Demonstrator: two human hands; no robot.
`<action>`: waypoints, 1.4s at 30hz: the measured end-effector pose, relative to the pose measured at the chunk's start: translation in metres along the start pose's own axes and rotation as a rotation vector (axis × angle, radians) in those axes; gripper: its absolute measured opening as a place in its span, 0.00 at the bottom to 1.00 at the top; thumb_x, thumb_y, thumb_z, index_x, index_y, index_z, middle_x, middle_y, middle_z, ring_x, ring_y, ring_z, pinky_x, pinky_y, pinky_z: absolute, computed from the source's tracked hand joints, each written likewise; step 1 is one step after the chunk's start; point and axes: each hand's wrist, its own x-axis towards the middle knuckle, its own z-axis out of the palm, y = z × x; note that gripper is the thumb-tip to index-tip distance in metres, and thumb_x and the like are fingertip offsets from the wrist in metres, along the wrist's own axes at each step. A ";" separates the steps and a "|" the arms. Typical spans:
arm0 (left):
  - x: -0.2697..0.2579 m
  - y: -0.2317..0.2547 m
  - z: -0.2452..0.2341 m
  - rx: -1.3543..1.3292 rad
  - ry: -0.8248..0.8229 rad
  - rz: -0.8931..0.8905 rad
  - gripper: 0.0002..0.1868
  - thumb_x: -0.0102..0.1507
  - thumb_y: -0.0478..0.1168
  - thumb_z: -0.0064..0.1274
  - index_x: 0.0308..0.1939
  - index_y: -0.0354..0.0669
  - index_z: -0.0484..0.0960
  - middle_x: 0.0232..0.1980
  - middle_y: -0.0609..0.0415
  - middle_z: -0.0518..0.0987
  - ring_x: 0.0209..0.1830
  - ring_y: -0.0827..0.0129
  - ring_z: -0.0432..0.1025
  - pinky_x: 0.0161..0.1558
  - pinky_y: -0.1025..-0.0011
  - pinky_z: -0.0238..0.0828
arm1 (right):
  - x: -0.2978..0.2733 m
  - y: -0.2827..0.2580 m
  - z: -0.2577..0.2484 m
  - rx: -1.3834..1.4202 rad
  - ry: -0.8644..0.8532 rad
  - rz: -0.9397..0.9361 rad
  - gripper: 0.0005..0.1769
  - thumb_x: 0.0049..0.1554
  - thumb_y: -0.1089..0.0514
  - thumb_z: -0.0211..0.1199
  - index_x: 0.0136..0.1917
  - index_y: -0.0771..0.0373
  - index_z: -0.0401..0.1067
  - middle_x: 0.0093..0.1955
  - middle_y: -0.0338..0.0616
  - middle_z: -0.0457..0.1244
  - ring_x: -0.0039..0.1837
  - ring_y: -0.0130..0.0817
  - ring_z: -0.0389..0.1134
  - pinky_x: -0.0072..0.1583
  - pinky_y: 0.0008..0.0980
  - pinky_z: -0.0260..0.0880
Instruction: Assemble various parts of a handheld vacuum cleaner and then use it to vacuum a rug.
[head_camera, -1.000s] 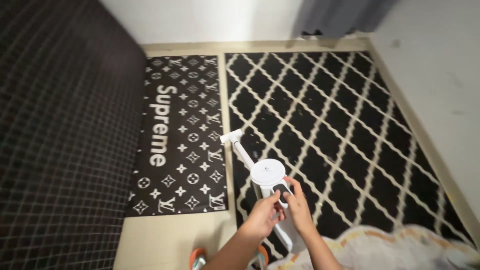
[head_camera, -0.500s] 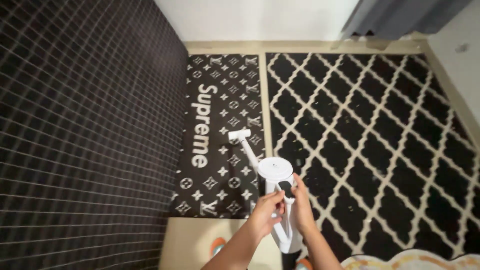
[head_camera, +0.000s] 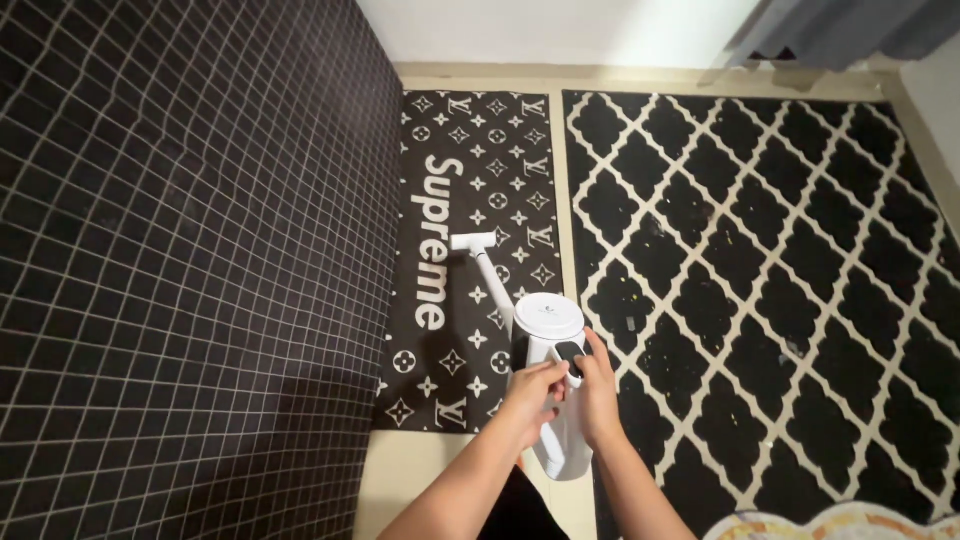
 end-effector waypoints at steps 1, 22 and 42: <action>-0.002 0.007 0.001 0.004 0.005 -0.016 0.12 0.65 0.46 0.56 0.28 0.50 0.76 0.26 0.63 0.69 0.30 0.75 0.63 0.45 0.63 0.59 | 0.000 -0.005 0.005 -0.014 0.025 0.004 0.35 0.56 0.56 0.49 0.77 0.60 0.59 0.56 0.43 0.65 0.52 0.29 0.63 0.53 0.26 0.64; 0.047 0.096 0.013 -0.019 -0.146 0.088 0.11 0.65 0.43 0.56 0.29 0.46 0.79 0.25 0.62 0.70 0.28 0.76 0.64 0.37 0.69 0.63 | 0.057 -0.067 0.058 0.066 0.108 -0.282 0.32 0.56 0.61 0.48 0.75 0.65 0.59 0.52 0.38 0.67 0.47 0.23 0.65 0.48 0.22 0.68; 0.043 0.133 -0.011 0.119 -0.224 -0.016 0.13 0.65 0.43 0.56 0.26 0.46 0.76 0.26 0.62 0.68 0.30 0.75 0.63 0.38 0.67 0.64 | 0.048 -0.062 0.097 0.081 0.312 -0.237 0.33 0.57 0.60 0.49 0.76 0.63 0.59 0.50 0.45 0.66 0.45 0.27 0.63 0.47 0.27 0.65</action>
